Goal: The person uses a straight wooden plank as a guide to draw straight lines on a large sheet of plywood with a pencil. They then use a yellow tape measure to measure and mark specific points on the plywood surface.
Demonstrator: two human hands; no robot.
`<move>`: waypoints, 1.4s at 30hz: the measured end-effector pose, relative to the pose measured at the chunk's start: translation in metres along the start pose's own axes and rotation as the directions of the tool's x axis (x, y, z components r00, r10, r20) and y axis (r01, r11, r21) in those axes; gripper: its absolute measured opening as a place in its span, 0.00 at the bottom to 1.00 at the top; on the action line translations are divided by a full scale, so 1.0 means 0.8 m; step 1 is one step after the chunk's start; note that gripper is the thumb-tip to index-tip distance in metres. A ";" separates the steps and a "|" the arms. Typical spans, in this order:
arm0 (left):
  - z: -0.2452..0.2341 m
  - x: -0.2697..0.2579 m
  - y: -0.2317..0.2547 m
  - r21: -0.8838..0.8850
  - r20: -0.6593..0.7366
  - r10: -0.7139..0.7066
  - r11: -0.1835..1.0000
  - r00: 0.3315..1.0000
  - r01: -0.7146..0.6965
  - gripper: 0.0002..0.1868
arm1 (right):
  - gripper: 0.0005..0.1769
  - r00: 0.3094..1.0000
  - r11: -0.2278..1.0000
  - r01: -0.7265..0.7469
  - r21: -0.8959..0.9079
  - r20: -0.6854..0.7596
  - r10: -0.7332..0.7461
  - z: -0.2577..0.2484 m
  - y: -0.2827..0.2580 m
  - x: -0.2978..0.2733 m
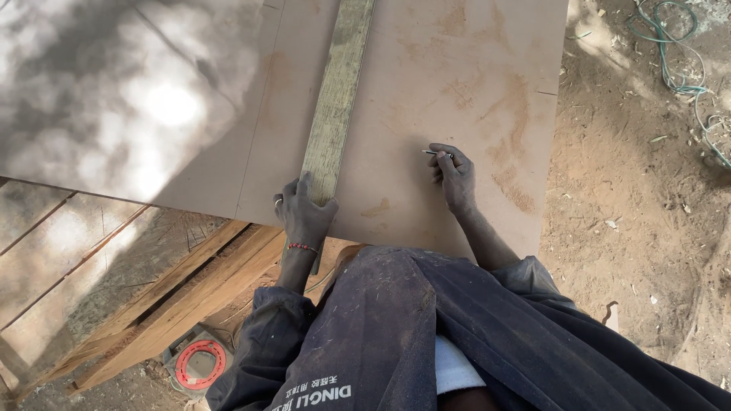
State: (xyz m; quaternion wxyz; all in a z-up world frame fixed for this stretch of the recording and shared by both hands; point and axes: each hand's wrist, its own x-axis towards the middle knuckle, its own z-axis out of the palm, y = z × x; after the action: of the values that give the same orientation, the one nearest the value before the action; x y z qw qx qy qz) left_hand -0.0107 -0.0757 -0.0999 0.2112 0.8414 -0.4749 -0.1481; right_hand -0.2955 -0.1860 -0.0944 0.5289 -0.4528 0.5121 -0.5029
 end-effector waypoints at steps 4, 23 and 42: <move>-0.004 -0.001 0.004 0.002 0.026 -0.003 1.000 1.000 0.003 0.44 | 0.14 1.000 1.000 -0.003 -0.003 0.005 0.003 -0.001 0.001 0.000; -0.042 -0.022 0.019 0.066 0.153 -0.016 0.998 0.988 0.006 0.45 | 0.15 1.000 0.999 -0.006 -0.044 0.020 0.007 -0.003 0.015 0.007; -0.009 -0.078 -0.028 0.033 0.087 -0.001 0.999 0.996 -0.002 0.50 | 0.14 0.997 0.998 0.054 -0.018 0.063 -0.053 -0.007 0.018 0.004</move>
State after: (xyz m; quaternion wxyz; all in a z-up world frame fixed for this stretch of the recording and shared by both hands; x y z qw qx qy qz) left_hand -0.0221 -0.0100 -0.1016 0.1761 0.8373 -0.4865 -0.1767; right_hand -0.3006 -0.1875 -0.1090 0.5264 -0.4870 0.4881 -0.4974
